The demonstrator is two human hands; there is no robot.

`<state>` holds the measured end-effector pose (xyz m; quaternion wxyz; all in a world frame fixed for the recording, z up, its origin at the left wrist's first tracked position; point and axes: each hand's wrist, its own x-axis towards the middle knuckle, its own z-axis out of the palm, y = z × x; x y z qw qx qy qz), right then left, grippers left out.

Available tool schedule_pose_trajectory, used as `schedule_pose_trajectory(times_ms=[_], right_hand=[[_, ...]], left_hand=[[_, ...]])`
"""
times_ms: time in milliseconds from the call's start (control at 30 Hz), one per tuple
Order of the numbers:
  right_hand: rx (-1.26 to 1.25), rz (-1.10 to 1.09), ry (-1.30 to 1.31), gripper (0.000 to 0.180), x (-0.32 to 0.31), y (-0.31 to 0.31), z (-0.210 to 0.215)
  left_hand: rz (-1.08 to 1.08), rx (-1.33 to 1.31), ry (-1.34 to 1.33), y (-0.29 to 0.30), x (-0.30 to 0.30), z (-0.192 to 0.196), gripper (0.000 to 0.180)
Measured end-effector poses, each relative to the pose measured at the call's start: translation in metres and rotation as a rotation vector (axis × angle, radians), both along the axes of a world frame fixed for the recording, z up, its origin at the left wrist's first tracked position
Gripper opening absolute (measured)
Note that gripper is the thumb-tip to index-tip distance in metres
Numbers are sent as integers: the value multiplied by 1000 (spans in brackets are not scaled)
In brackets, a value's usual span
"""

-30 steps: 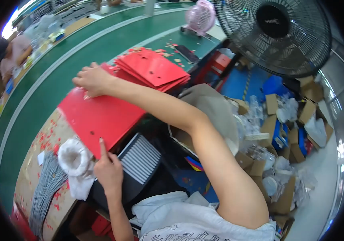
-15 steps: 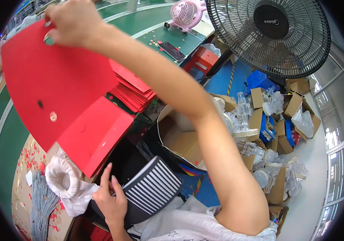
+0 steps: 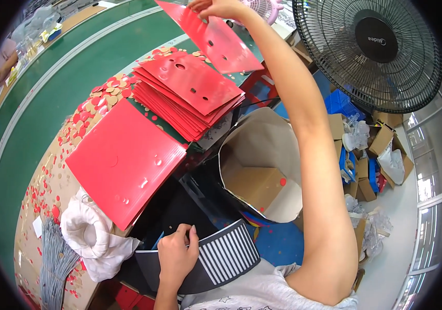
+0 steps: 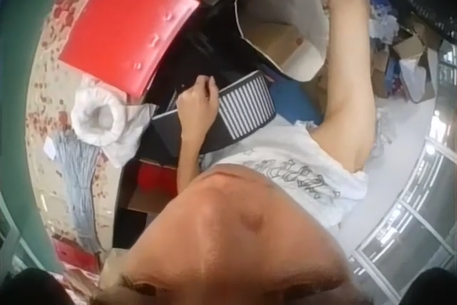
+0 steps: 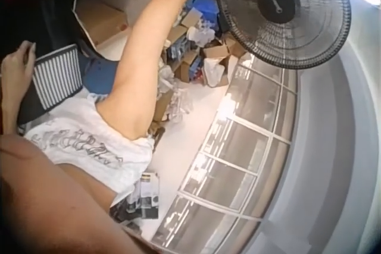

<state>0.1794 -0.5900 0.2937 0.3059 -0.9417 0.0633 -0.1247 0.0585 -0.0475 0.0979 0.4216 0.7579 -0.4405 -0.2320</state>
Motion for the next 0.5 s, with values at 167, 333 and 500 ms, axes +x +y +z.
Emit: schedule_pose_trajectory(times_ms=[167,333,500], right_hand=[[-49,-10,192,51,11,60,-47],[-214,52,220,52,24,82,-73],[-182,60,329,52,41,89,-93]], left_hand=[[-4,89,-11,1,9,-3,16],[-4,107,6,-2,5,-4,17],[2,103,-6,-2,0,-7,17]])
